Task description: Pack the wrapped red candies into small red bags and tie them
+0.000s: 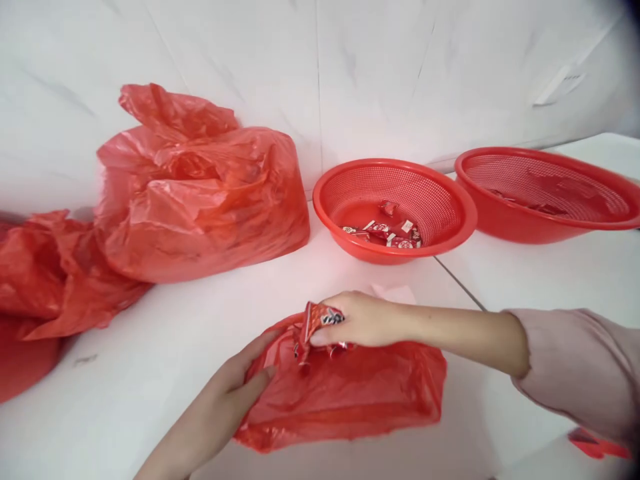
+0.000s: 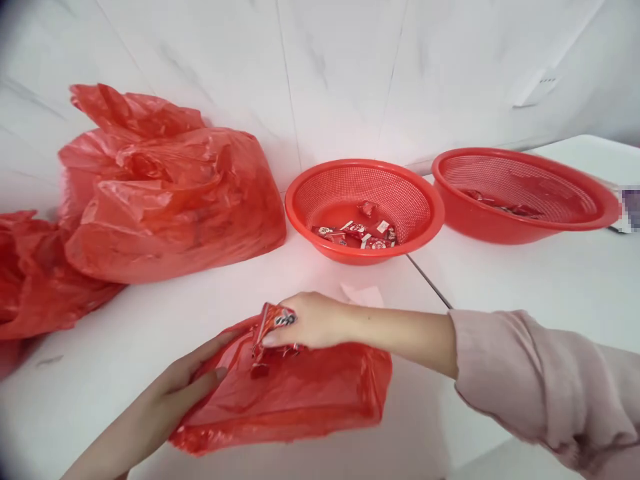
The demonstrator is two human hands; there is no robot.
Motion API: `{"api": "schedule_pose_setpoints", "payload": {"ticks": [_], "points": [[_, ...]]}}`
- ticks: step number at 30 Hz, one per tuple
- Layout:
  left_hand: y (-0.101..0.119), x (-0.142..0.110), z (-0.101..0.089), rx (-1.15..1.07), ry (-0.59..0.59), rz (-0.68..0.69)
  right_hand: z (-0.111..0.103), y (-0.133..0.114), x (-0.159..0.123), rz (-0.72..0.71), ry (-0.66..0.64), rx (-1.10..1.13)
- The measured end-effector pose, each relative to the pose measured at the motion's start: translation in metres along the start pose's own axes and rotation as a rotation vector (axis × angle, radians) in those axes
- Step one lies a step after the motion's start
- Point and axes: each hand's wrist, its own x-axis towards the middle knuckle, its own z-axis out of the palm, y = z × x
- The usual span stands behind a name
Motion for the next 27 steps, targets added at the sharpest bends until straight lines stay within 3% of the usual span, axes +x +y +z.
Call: {"api": "schedule_pose_setpoints", "payload": {"ticks": [5,9,13,17,22,24,27], "points": [[0.0,-0.005,0.003,-0.061,0.0,0.007,-0.027,0.0,-0.006,-0.046,0.046,-0.127],[-0.002,-0.009,0.006,-0.08,-0.011,0.022,-0.025,-0.009,-0.024,0.016,0.068,-0.282],[0.001,-0.012,0.009,0.081,0.067,0.065,-0.017,-0.014,-0.033,0.009,0.156,-0.397],[0.003,-0.013,0.01,0.279,0.146,0.13,-0.03,-0.03,-0.029,-0.068,0.267,-0.373],[-0.008,-0.008,0.014,0.419,0.191,0.139,-0.088,-0.042,0.003,-0.164,0.527,-0.631],[-0.017,-0.005,0.016,0.478,0.211,0.101,-0.12,-0.033,0.022,-0.048,0.59,-0.745],[-0.029,0.0,0.017,0.538,0.225,0.073,-0.159,-0.007,0.048,0.158,0.507,-0.789]]}}
